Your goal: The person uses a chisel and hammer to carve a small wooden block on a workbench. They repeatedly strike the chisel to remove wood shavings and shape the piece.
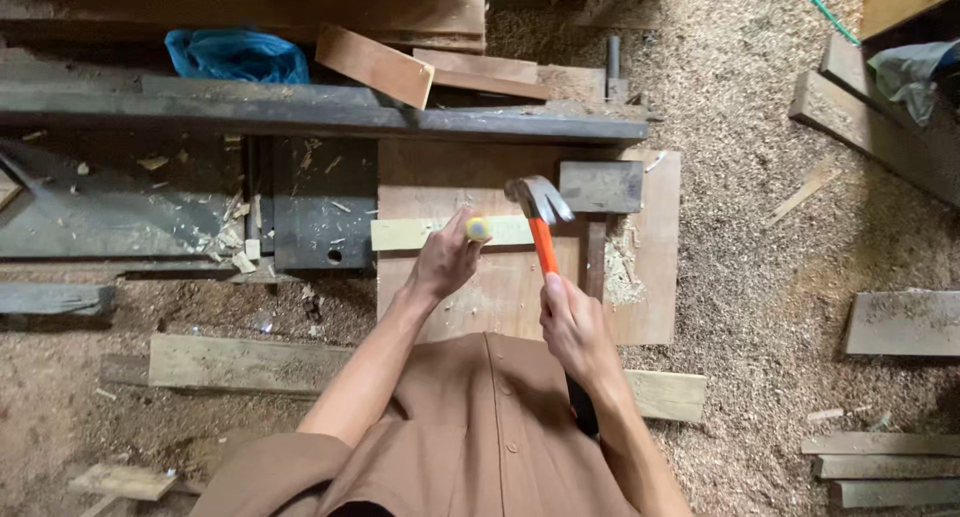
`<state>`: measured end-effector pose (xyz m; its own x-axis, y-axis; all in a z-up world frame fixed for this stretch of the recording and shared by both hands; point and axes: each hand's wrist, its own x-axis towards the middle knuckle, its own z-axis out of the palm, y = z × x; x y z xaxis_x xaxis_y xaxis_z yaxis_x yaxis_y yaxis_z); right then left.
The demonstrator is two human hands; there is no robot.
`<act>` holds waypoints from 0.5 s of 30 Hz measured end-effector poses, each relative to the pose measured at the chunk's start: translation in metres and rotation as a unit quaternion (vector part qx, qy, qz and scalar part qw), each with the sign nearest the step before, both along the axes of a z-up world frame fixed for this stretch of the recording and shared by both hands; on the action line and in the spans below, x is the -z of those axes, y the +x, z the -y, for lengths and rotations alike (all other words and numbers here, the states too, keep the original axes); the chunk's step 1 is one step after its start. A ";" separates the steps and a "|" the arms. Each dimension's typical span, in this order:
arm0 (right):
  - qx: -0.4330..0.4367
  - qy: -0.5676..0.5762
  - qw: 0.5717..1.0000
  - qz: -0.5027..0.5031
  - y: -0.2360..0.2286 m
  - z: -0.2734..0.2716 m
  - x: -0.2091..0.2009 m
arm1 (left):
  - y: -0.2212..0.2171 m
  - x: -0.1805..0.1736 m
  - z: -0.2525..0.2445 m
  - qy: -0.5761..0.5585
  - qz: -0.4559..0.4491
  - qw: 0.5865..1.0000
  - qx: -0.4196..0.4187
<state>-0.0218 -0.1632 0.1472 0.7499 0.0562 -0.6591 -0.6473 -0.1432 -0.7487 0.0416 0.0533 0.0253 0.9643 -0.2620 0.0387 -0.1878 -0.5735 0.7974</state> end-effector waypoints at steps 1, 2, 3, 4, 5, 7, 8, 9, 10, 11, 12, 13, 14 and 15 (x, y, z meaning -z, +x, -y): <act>-0.015 0.003 0.999 0.041 -0.004 -0.002 -0.012 | 0.002 0.000 0.002 0.020 0.018 1.000 -0.001; -0.028 0.007 0.997 0.078 -0.012 -0.005 -0.023 | -0.002 0.001 0.002 0.041 0.032 0.999 0.001; -0.041 0.012 0.992 0.116 -0.018 -0.009 -0.032 | -0.005 0.002 0.002 0.023 0.040 0.999 0.007; -0.063 -0.022 0.992 0.104 -0.019 -0.013 -0.037 | -0.003 0.003 0.004 0.004 0.054 0.998 0.014; -0.086 -0.056 0.990 0.091 -0.019 -0.018 -0.041 | -0.003 0.003 0.004 -0.015 0.068 0.997 0.021; -0.121 -0.116 0.983 0.072 -0.019 -0.027 -0.048 | -0.004 0.003 0.004 0.009 -0.043 0.998 0.036; -0.133 -0.142 0.979 0.065 -0.018 -0.030 -0.051 | -0.002 0.004 0.005 0.020 -0.095 0.994 0.045; -0.145 -0.168 0.973 0.058 -0.019 -0.030 -0.054 | -0.003 0.004 0.006 0.001 -0.023 0.999 0.041; -0.126 -0.143 0.980 0.060 -0.018 -0.029 -0.057 | -0.003 0.005 0.007 -0.019 0.052 0.998 0.033; -0.107 -0.119 0.985 0.062 -0.019 -0.025 -0.062 | 0.001 0.006 0.008 -0.039 0.127 0.991 0.027; -0.088 -0.089 0.991 0.055 -0.024 -0.024 -0.067 | 0.000 0.007 0.004 -0.009 0.088 0.996 0.010; -0.082 -0.075 0.989 0.099 -0.029 -0.024 -0.070 | 0.002 0.008 0.001 0.021 0.048 0.999 -0.006; -0.072 -0.070 0.986 0.136 -0.039 -0.019 -0.074 | -0.002 0.010 0.007 0.044 0.004 0.999 -0.018; -0.061 -0.065 0.981 0.174 -0.046 -0.015 -0.076 | -0.007 0.012 0.013 0.025 0.024 0.999 -0.006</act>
